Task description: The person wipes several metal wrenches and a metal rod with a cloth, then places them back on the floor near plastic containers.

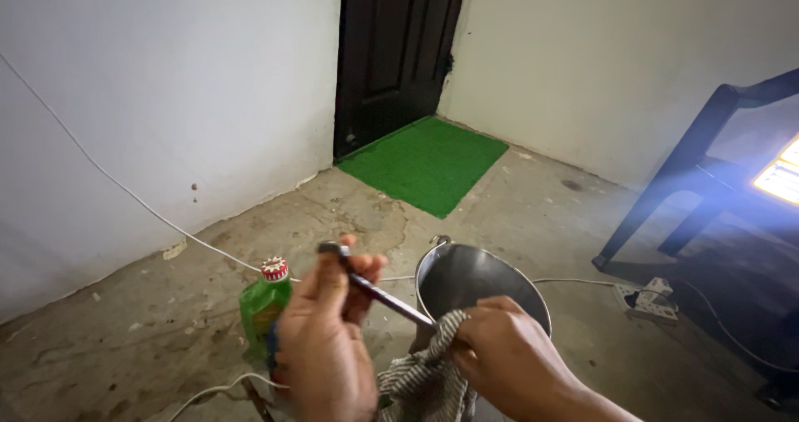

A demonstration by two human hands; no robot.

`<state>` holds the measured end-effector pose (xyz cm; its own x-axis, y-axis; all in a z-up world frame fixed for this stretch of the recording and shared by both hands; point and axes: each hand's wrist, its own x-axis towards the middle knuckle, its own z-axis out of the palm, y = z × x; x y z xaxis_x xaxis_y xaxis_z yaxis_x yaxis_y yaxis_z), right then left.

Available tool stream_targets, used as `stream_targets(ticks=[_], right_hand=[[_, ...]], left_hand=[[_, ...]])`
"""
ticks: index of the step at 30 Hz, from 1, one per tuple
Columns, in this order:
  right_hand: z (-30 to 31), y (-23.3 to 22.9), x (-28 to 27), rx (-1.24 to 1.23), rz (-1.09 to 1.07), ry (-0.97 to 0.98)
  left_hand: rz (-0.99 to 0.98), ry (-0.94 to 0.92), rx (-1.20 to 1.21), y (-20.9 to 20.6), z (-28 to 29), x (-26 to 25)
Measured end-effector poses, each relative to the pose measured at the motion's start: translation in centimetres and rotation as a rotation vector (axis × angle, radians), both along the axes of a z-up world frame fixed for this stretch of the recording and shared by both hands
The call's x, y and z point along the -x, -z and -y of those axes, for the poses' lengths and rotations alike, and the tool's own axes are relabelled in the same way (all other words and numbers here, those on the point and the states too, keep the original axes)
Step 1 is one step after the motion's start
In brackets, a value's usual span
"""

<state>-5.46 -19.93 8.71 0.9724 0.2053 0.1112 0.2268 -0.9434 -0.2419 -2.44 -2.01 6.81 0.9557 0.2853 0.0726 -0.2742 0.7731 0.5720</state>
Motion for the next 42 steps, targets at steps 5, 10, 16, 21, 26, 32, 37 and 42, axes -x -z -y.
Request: stream_targets(ticks=[5,10,16,21,26,32,37,42], right_hand=[[-0.6,-0.2,0.4,-0.051,0.359,-0.091],[-1.1,-0.5,0.5,-0.046,0.39,-0.093],[-0.2,-0.1,-0.2,0.069,0.19,-0.029],[0.0,-0.7,-0.6,0.07,-0.129,0.258],[-0.7,-1.6,0.2,-0.022,-0.053,0.193],[-1.3,-1.6,0.1,-0.086,0.046,0.208],[-0.5,-0.2,-0.6,-0.2,0.244,0.138],[-0.8,-0.8,-0.5,-0.206,0.232,0.09]], left_hand=[[-0.108,0.133,0.081,1.4,3.7,-0.5],[-0.055,0.168,0.13,2.0,4.5,-0.1],[-0.032,0.017,0.15,1.8,1.3,-0.6],[0.031,0.022,0.235,1.8,-2.1,-1.4],[-0.003,0.077,0.214,0.8,-1.0,-1.0],[-0.113,0.174,-0.114,0.8,2.8,-0.5],[0.04,0.281,-0.138,3.1,3.9,-1.1],[0.182,0.172,-0.025,5.0,4.5,-0.9]])
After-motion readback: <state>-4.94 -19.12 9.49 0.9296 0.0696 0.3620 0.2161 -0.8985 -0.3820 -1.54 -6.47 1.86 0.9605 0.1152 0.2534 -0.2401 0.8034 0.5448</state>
